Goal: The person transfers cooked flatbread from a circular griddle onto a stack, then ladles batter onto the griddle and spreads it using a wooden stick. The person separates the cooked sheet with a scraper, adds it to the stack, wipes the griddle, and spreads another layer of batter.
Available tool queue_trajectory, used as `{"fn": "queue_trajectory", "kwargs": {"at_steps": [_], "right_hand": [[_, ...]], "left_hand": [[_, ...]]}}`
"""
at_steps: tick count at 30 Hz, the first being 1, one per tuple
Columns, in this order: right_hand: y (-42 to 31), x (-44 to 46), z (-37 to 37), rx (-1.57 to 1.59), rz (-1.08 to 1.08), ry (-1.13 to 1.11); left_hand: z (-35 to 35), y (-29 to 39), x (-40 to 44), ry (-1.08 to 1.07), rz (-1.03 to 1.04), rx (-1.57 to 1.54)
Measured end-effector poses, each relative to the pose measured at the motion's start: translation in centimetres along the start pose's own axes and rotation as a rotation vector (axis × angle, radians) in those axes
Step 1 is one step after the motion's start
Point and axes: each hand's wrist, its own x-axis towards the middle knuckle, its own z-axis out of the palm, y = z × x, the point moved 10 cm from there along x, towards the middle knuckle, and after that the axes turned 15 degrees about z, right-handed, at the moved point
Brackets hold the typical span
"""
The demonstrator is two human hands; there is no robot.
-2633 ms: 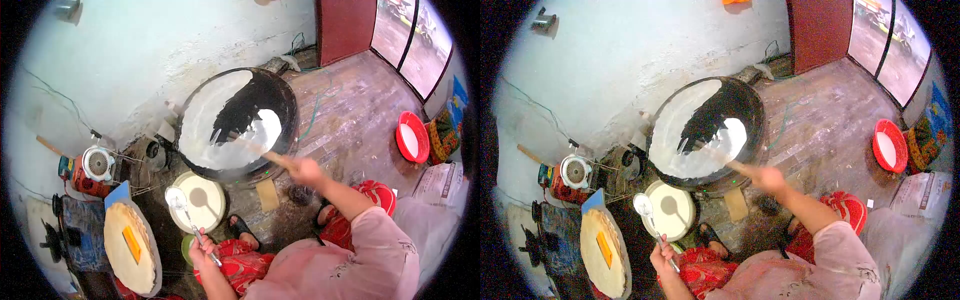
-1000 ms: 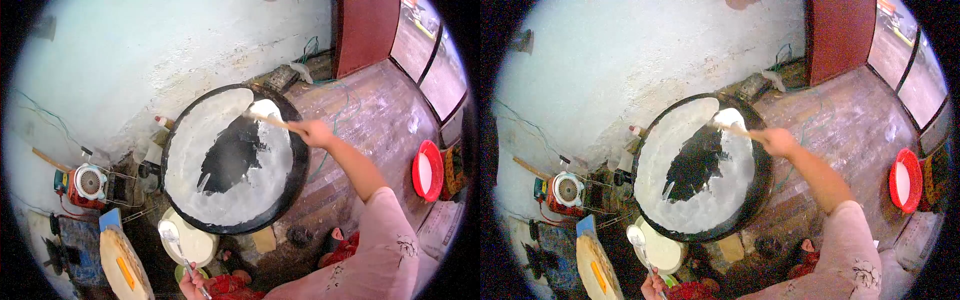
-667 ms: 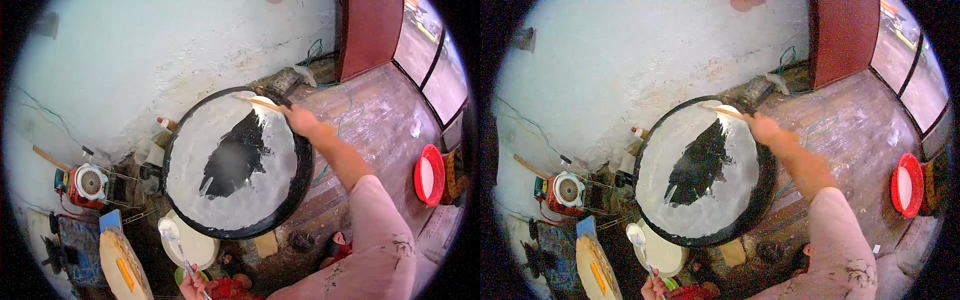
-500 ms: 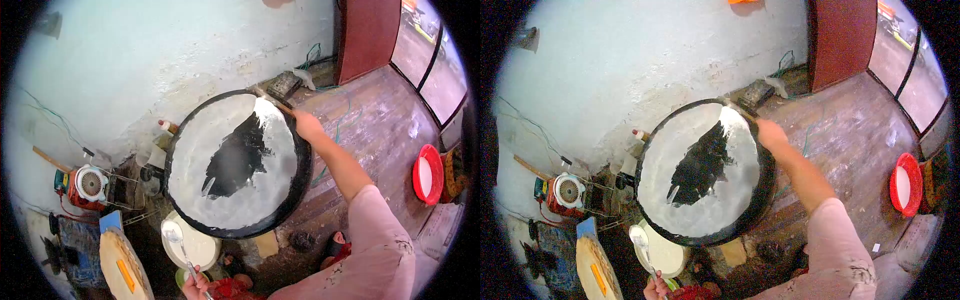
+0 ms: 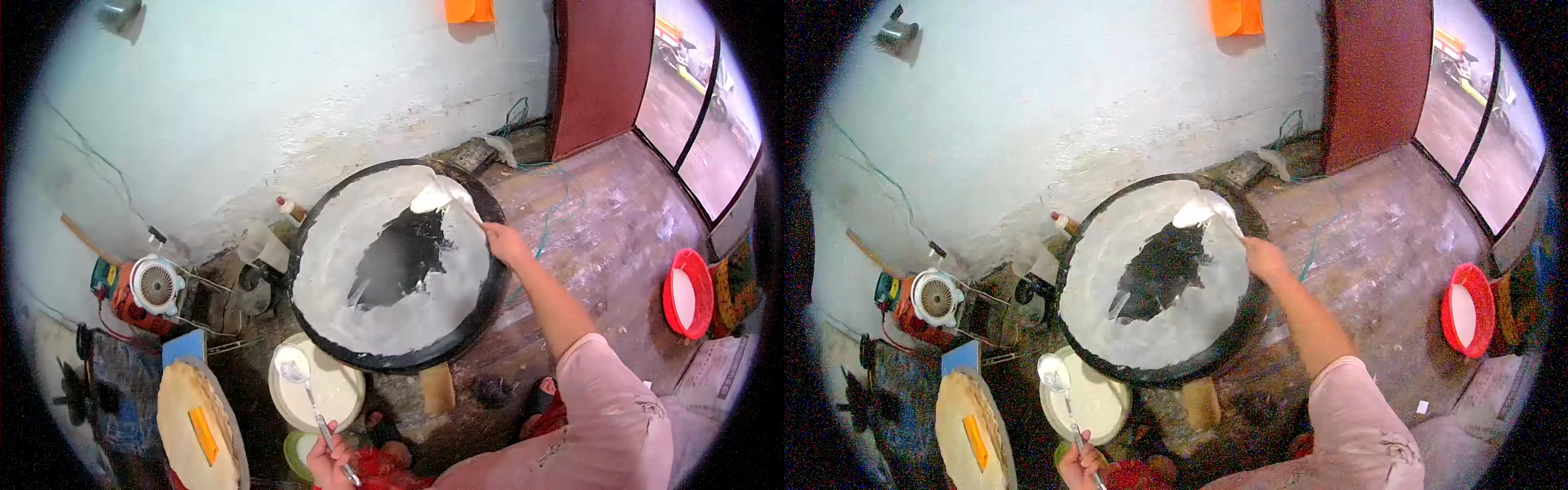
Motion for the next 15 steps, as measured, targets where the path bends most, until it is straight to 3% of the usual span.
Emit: {"fn": "queue_trajectory", "kwargs": {"at_steps": [2, 3, 4, 6, 8, 9, 10, 12, 14, 15], "right_hand": [[-0.4, -1.3, 3.8, -0.067, -0.029, -0.124], [-0.9, -2.3, 5.0, -0.133, -0.091, -0.087], [-1.1, -3.3, 5.6, -0.167, 0.005, -0.132], [-2.6, -5.7, 4.7, -0.261, -0.001, -0.206], [-2.0, -5.9, 1.3, -0.28, 0.027, -0.077], [-2.8, -6.9, -1.9, -0.285, -0.004, 0.111], [-0.3, -6.4, -3.8, -0.226, 0.123, 0.186], [2.3, -6.2, -3.0, -0.218, 0.184, 0.132], [1.1, -7.5, 1.3, -0.08, -0.017, 0.024], [1.5, -7.1, 5.0, -0.149, -0.009, -0.09]], "left_hand": [[-1.0, 0.0, 0.3, -0.067, -0.032, -0.077], [-2.0, -0.2, 0.3, 0.018, -0.058, -0.06], [-2.7, -0.4, 0.0, 0.104, -0.086, -0.044], [-2.2, -0.2, -0.6, 0.111, -0.107, -0.079], [-2.2, 0.5, -0.9, 0.112, -0.059, -0.038], [-1.9, 0.1, -1.1, 0.061, -0.123, -0.16], [-2.3, 0.2, -1.2, 0.061, -0.122, -0.163], [-2.2, 0.6, -1.3, 0.07, -0.104, -0.162], [-2.5, 0.8, -1.1, 0.067, -0.097, -0.146], [-2.8, 0.9, -1.1, 0.067, -0.089, -0.122]]}}
